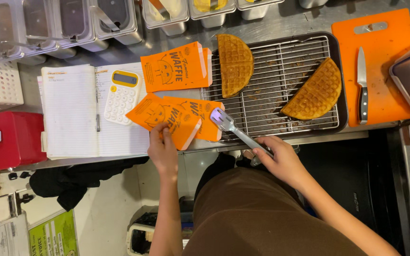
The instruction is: The person removes a cooked waffle from a waffle iron using tongs and places it on a wire rack. They spread a dark filling onto the waffle, fold it in half, and place it into an orange paper wrapper. The person repeats this process for a second waffle, handling the waffle iron, tongs, filling, and wrappers.
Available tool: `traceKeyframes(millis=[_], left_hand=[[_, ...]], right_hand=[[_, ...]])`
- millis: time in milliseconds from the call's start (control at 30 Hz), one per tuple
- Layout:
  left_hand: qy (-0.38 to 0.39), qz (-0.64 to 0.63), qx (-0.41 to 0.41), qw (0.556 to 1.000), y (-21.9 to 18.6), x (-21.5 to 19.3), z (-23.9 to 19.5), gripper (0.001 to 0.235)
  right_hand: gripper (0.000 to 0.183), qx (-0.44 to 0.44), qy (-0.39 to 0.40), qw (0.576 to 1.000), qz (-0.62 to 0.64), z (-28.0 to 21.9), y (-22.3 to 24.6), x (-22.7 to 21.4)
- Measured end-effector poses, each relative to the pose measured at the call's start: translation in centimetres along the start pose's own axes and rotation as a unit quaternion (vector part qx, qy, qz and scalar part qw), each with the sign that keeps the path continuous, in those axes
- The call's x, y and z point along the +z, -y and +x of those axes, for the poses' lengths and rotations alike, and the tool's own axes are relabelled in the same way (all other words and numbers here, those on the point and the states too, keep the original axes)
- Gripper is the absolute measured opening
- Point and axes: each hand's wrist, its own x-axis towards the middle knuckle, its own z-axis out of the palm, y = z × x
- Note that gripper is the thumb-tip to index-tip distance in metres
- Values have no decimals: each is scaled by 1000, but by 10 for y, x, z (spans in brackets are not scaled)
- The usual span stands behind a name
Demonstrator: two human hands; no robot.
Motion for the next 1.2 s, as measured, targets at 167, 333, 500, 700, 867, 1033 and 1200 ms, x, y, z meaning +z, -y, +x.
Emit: traceKeyframes(millis=[167, 333, 500, 700, 867, 1033, 1200], left_hand=[[30, -356, -88, 930, -23, -3, -4, 28], [98, -507, -100, 850, -73, 15, 0, 41], [155, -557, -114, 808, -112, 19, 2, 44], [211, -531, -118, 812, -123, 26, -6, 46], [262, -142, 211, 931, -125, 28, -30, 51], [492, -122, -49, 860, -115, 3, -43, 124], [337, -452, 43, 825, -101, -1, -25, 149]], right_hand=[[32, 235, 67, 936, 254, -9, 8, -13], [29, 166, 42, 921, 351, -19, 20, -19], [30, 171, 10, 918, 357, -23, 15, -20], [29, 160, -7, 919, 359, -32, 8, -20], [29, 159, -15, 896, 414, -36, 1, -14], [30, 170, 10, 882, 440, -44, -17, -15], [27, 130, 99, 875, 456, -46, -28, -13]])
